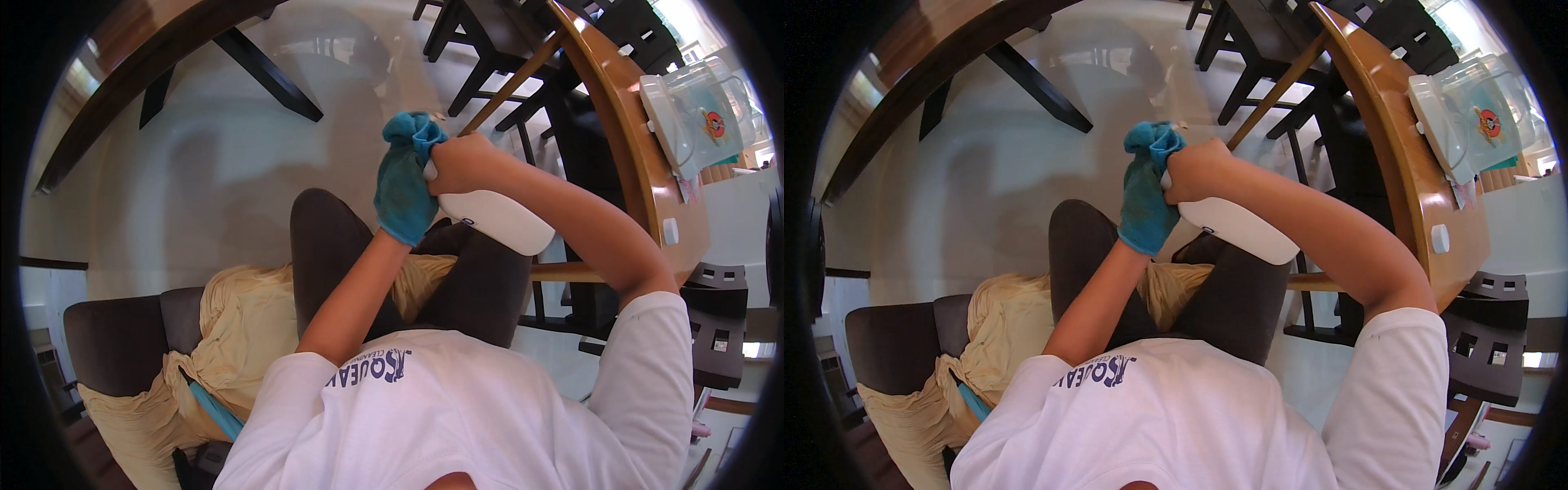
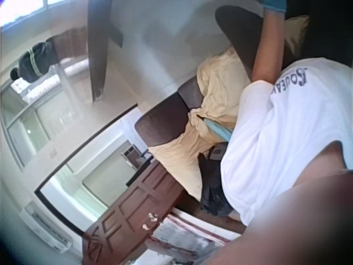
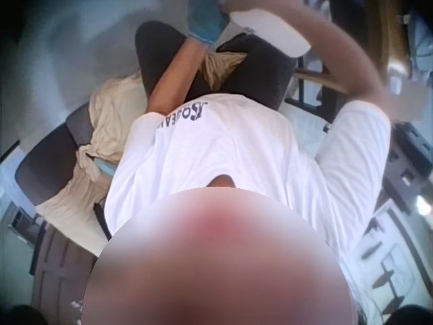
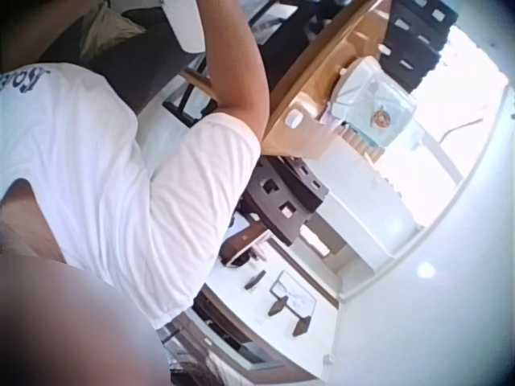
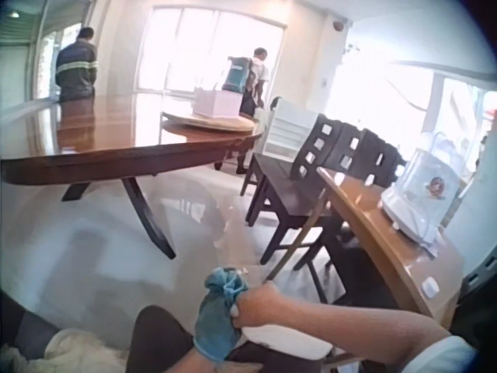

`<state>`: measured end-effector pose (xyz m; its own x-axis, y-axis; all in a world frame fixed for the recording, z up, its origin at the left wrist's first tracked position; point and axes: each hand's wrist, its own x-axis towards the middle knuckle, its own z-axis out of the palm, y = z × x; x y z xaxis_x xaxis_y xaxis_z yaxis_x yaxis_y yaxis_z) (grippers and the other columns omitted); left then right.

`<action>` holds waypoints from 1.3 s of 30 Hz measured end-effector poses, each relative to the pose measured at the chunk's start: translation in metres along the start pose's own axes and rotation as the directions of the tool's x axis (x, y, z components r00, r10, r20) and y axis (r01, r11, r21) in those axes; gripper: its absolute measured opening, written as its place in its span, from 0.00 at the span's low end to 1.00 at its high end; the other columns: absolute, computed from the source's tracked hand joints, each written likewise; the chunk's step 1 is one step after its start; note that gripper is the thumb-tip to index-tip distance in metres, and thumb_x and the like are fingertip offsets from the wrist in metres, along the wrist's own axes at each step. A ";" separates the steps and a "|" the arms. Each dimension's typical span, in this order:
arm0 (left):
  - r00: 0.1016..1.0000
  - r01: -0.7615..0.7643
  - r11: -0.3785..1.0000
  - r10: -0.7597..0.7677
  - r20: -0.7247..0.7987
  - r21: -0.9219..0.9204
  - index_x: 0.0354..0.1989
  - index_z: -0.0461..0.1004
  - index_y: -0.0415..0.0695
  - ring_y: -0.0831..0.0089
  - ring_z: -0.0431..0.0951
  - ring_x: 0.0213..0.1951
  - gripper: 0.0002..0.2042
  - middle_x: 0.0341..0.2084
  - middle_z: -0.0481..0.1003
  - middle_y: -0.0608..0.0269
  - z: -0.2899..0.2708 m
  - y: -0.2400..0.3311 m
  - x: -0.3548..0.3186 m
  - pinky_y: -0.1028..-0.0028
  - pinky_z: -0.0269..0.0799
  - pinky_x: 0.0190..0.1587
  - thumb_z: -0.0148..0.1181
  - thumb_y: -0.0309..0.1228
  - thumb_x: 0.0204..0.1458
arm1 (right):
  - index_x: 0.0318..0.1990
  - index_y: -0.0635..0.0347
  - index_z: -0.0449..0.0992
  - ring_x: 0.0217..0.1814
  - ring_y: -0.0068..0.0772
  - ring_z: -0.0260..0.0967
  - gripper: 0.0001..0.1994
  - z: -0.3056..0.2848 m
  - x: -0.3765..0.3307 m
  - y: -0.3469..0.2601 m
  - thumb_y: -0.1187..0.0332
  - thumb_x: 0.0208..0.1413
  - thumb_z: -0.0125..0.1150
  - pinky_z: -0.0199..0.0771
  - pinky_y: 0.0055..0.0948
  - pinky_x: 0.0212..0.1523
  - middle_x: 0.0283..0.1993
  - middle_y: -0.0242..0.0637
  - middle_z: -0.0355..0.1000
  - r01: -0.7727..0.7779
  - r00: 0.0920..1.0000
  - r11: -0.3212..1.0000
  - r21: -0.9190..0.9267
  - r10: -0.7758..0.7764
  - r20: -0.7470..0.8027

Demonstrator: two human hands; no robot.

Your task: The person kneels on the floor and wipes the legs and underside of a dark wooden table with a blue cloth. They then stand, move to a round wooden table, and wipe its surface. The person also handles a white spray bottle, opening and closing its cap.

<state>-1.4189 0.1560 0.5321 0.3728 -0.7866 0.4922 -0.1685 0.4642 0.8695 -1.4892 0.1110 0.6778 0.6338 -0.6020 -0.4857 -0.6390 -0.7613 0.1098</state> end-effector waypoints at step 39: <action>0.794 0.454 0.213 -0.536 0.285 -0.865 0.48 0.70 0.52 0.76 0.71 0.45 0.14 0.44 0.72 0.71 0.014 -0.024 0.017 0.73 0.67 0.50 0.46 0.43 0.59 | 0.41 0.58 0.77 0.40 0.37 0.74 0.23 0.011 0.036 0.022 0.50 0.42 0.59 0.59 0.43 0.48 0.36 0.36 0.76 -0.018 0.994 0.997 -0.081 0.026 0.105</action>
<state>-1.4218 0.1259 0.5205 0.1263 -0.9899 -0.0637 0.9227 0.0937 0.3738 -1.4849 0.0756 0.6530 0.5675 -0.5929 -0.5713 -0.6125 -0.7677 0.1883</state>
